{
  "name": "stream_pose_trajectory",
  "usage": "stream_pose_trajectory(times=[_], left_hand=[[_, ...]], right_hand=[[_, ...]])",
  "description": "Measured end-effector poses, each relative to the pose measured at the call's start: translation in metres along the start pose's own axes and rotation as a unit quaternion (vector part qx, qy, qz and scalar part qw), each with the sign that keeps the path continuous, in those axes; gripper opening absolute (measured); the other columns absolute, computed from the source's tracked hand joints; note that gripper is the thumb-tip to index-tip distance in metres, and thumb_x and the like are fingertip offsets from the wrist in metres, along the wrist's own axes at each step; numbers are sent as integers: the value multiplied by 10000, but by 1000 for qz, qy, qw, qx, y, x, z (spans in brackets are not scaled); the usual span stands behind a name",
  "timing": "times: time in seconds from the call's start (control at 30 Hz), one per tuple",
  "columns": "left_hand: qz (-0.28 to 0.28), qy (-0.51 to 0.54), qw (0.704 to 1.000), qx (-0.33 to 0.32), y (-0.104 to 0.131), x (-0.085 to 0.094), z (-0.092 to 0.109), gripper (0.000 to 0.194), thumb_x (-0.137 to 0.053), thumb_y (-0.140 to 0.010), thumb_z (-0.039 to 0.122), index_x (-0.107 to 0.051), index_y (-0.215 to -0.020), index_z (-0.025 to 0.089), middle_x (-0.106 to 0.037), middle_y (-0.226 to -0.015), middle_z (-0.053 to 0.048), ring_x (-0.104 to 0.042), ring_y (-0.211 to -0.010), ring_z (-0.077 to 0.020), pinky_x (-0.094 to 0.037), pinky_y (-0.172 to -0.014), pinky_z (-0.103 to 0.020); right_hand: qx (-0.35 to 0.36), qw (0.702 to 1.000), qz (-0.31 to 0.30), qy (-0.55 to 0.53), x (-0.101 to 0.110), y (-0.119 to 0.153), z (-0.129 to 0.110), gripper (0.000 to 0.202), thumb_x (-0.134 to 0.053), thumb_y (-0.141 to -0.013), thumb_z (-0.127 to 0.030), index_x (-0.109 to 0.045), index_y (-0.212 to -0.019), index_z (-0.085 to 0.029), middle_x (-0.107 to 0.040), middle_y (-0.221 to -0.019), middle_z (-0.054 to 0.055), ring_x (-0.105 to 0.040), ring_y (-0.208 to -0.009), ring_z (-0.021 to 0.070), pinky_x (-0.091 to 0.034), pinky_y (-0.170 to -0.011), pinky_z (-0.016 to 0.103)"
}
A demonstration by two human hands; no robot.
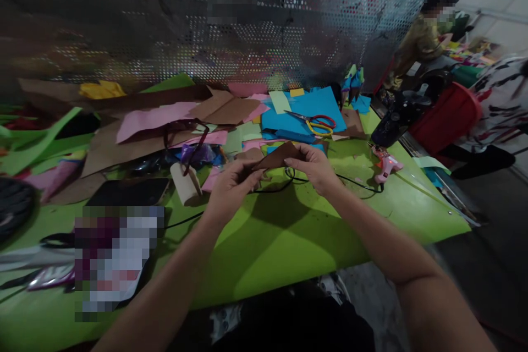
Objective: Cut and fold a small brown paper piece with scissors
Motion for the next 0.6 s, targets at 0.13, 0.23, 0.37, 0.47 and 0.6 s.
stream_pose_trajectory(times=[0.13, 0.23, 0.37, 0.47, 0.6], left_hand=[[-3, 5, 1000, 6, 1, -1, 0, 231, -629, -875, 377, -698, -974, 179, -690, -793, -19, -558, -683, -131, -420, -623, -252], [10, 4, 1000, 24, 1, 0, -3, 222, -619, -879, 389, -686, -860, 178, -678, -743, -15, -518, -623, -117, -386, -580, -248], [6, 25, 999, 44, 1, -2, -5, 221, -631, -859, 390, -667, -804, 179, -664, -705, -6, -487, -584, -107, -360, -553, -243], [2, 37, 998, 50, 2, -3, -2, 211, -642, -845, 379, -656, -771, 182, -644, -686, 4, -482, -581, -104, -361, -554, -239], [2, 53, 997, 56, 2, -3, 0, 212, -652, -830, 383, -661, -756, 184, -636, -668, 7, -473, -570, -103, -358, -545, -239]], right_hand=[[-13, 1000, 4, -4, -3, 2, 1, 344, -892, -579, -358, -713, -830, -205, -709, -825, -5, -613, -776, 154, -500, -788, 309], [-18, 1000, -3, 4, -6, 5, -2, 355, -888, -585, -364, -712, -851, -206, -719, -845, 2, -626, -791, 166, -504, -800, 323], [-8, 999, 4, 42, -8, 9, -5, 311, -854, -635, -404, -716, -829, -203, -701, -798, -2, -606, -745, 163, -488, -742, 314], [-19, 998, 22, 60, -6, 11, -3, 313, -839, -645, -454, -688, -754, -202, -664, -713, -8, -576, -674, 160, -464, -665, 307], [-32, 997, 32, 65, -4, 11, -1, 337, -846, -637, -476, -665, -715, -202, -624, -650, -16, -555, -635, 156, -448, -633, 305]])
Point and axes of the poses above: each hand's wrist, its own y-axis away from the middle knuckle, its own x-axis out of the back of the hand, z = x × y, the point moved 4 cm from there along -y, towards the middle knuckle
